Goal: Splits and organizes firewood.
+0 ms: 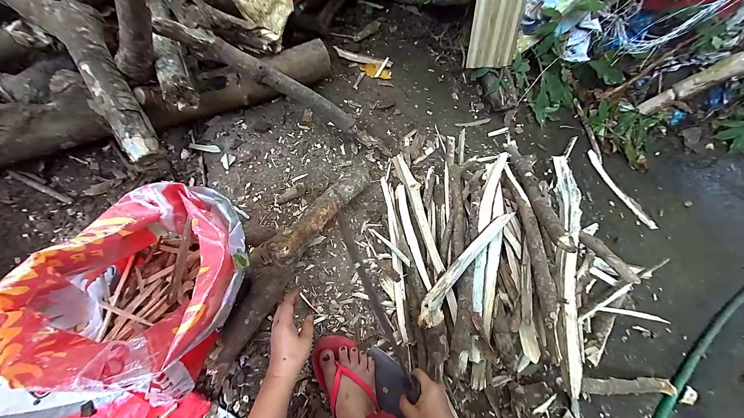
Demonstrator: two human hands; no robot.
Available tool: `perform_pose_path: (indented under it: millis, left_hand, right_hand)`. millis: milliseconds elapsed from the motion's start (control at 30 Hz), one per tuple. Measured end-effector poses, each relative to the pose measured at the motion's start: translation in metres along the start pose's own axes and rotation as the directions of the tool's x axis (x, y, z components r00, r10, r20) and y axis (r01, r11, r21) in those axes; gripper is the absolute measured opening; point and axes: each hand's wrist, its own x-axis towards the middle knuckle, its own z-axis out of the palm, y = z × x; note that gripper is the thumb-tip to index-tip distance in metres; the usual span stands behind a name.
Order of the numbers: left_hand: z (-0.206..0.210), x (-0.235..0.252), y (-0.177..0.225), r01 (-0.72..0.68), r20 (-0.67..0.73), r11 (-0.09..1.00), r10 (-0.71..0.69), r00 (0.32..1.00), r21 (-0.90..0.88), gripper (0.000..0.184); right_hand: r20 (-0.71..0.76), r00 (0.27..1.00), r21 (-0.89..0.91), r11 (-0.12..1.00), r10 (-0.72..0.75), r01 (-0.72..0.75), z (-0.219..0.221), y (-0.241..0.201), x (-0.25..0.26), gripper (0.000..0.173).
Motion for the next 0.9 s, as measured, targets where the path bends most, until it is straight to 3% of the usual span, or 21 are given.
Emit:
perform_pose_path:
  millis: [67, 133, 233, 400, 533, 700, 900]
  left_hand:
    - [0.003, 0.003, 0.004, 0.007, 0.027, 1.000, -0.007, 1.000, -0.003, 0.056]
    - [0.006, 0.007, 0.010, 0.023, 0.077, 1.000, -0.022, 0.997, -0.008, 0.057]
    - [0.010, 0.010, 0.019, 0.040, 0.129, 0.999, -0.035, 0.991, -0.036, 0.060]
    - [0.014, 0.014, 0.026, 0.000, 0.097, 0.995, 0.009, 0.995, -0.098, 0.060]
    - [0.019, 0.015, 0.022, 0.009, 0.112, 0.989, 0.007, 0.994, -0.146, 0.065]
    - [0.029, 0.017, 0.026, 0.087, 0.208, 0.988, -0.058, 0.976, -0.130, 0.074]
    - [0.051, 0.046, 0.037, 0.291, 0.066, 0.936, -0.283, 0.957, -0.197, 0.054]
  right_hand:
    - [0.093, 0.990, -0.093, 0.990, 0.110, -0.101, 0.002, 0.007, 0.013, 0.051]
    - [0.107, 0.986, -0.117, 0.987, 0.126, -0.114, 0.004, 0.011, 0.016, 0.050]
    - [0.098, 0.990, -0.082, 0.992, 0.098, -0.090, 0.003, 0.007, 0.007, 0.047]
    - [-0.009, 0.999, 0.020, 0.999, -0.031, 0.031, 0.006, 0.013, -0.005, 0.046]
    - [0.147, 0.978, -0.106, 0.986, 0.146, -0.131, 0.010, 0.020, 0.006, 0.049]
    - [0.198, 0.961, -0.132, 0.977, 0.192, -0.168, 0.014, 0.028, 0.013, 0.049]
    - [0.194, 0.962, -0.132, 0.977, 0.191, -0.168, 0.015, 0.029, 0.015, 0.049]
